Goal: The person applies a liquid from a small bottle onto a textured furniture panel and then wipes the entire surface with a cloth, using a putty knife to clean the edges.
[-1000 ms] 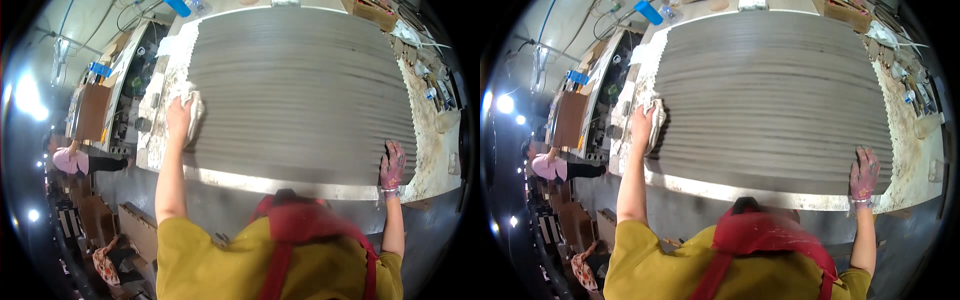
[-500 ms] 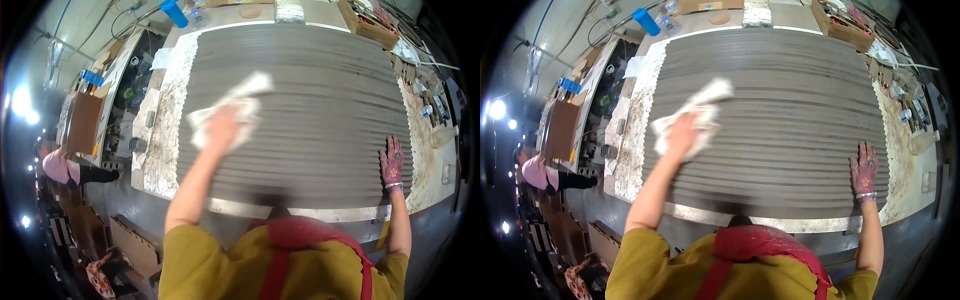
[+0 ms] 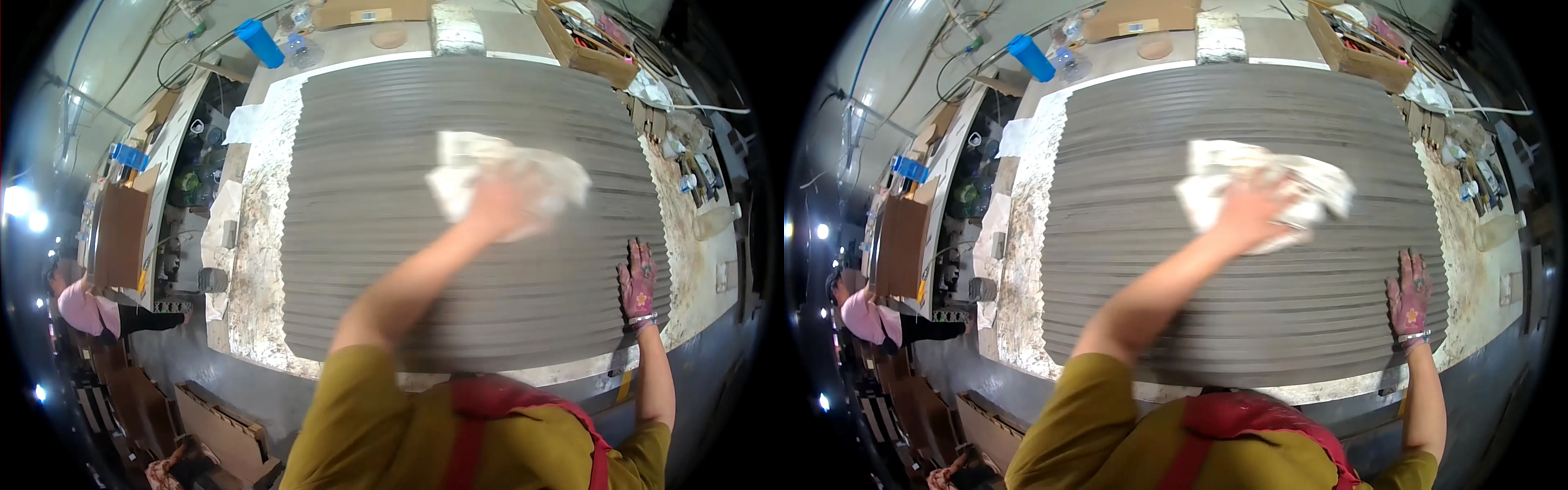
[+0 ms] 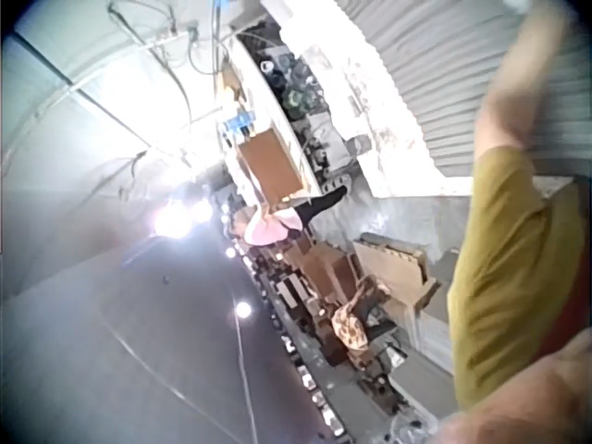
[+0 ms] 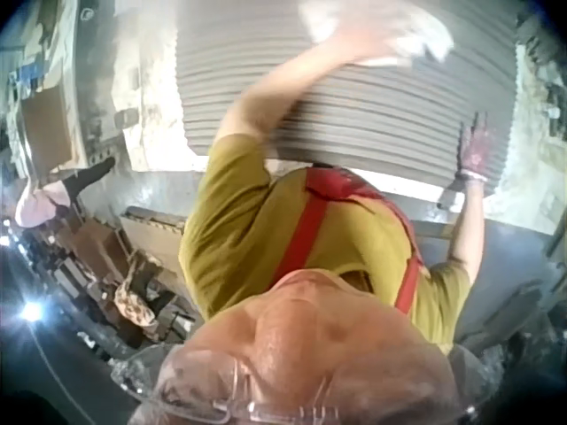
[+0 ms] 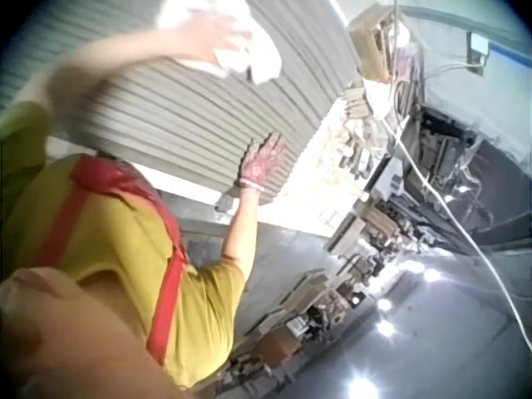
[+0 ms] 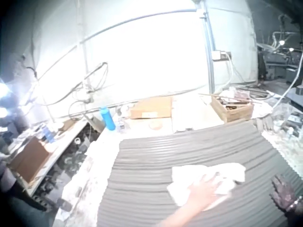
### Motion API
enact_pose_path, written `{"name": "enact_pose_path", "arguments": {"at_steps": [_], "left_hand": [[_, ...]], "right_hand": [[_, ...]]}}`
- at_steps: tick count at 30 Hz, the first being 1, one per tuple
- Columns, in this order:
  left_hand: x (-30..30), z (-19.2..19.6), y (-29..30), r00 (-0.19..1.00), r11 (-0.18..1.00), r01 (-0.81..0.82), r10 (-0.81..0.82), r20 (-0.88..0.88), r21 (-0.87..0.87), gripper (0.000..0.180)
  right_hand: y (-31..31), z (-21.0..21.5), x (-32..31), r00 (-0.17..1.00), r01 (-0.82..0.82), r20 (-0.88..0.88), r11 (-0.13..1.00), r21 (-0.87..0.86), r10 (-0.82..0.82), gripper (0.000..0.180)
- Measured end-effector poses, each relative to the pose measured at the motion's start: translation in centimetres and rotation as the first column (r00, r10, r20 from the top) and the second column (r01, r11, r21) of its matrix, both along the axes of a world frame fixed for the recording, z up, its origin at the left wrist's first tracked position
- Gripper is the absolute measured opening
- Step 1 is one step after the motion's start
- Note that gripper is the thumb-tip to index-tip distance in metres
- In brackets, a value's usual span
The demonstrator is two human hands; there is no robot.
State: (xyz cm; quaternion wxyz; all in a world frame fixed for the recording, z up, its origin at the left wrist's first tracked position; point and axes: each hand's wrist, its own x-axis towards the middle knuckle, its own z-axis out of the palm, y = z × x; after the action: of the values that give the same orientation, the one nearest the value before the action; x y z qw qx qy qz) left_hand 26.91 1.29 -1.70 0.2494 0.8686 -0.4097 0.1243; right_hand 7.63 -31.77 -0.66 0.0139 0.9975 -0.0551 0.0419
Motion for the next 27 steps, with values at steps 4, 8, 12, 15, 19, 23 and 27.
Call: {"name": "enact_pose_path", "arguments": {"at_steps": [4, 8, 12, 15, 19, 23, 27], "left_hand": [[5.4, -4.0, 22.8, 0.774, 0.721, -0.633, 0.599, 0.206, 0.281, 0.059], [8.1, 3.8, 29.9, 0.558, 0.553, -0.827, 0.830, 0.024, 0.105, 0.050], [12.9, 4.4, 11.4, 0.878, 0.891, -0.412, 0.444, 0.179, -0.191, 0.041], [11.7, 1.9, -3.7, 0.992, 0.997, -0.075, 0.075, 0.105, -0.006, 0.058], [11.0, 1.2, -5.4, 0.995, 0.984, -0.095, 0.090, 0.036, 0.152, 0.056], [15.6, -1.2, 7.3, 0.933, 0.921, -0.347, 0.359, -0.034, 0.177, 0.057], [17.8, -0.2, 28.2, 0.617, 0.569, -0.750, 0.785, 0.048, 0.338, 0.054]], "right_hand": [[0.6, 0.3, -0.5, 0.999, 0.048, -0.010, 0.998, 0.030, -0.048, 0.056], [0.6, -0.1, -0.3, 1.000, 0.029, 0.006, 0.999, 0.014, -0.029, 0.057], [0.4, 0.0, -0.7, 0.999, 0.050, -0.008, 0.999, -0.002, -0.050, 0.058], [0.7, 0.5, -0.3, 0.998, 0.058, -0.013, 0.997, 0.045, -0.058, 0.057], [1.0, 1.5, 0.1, 0.994, 0.091, -0.069, 0.995, 0.051, -0.088, 0.058], [0.2, 0.3, -0.8, 0.995, 0.085, -0.049, 0.996, 0.025, -0.083, 0.060], [0.9, 0.7, -0.4, 0.991, 0.092, -0.100, 0.995, 0.024, -0.089, 0.061]]}}
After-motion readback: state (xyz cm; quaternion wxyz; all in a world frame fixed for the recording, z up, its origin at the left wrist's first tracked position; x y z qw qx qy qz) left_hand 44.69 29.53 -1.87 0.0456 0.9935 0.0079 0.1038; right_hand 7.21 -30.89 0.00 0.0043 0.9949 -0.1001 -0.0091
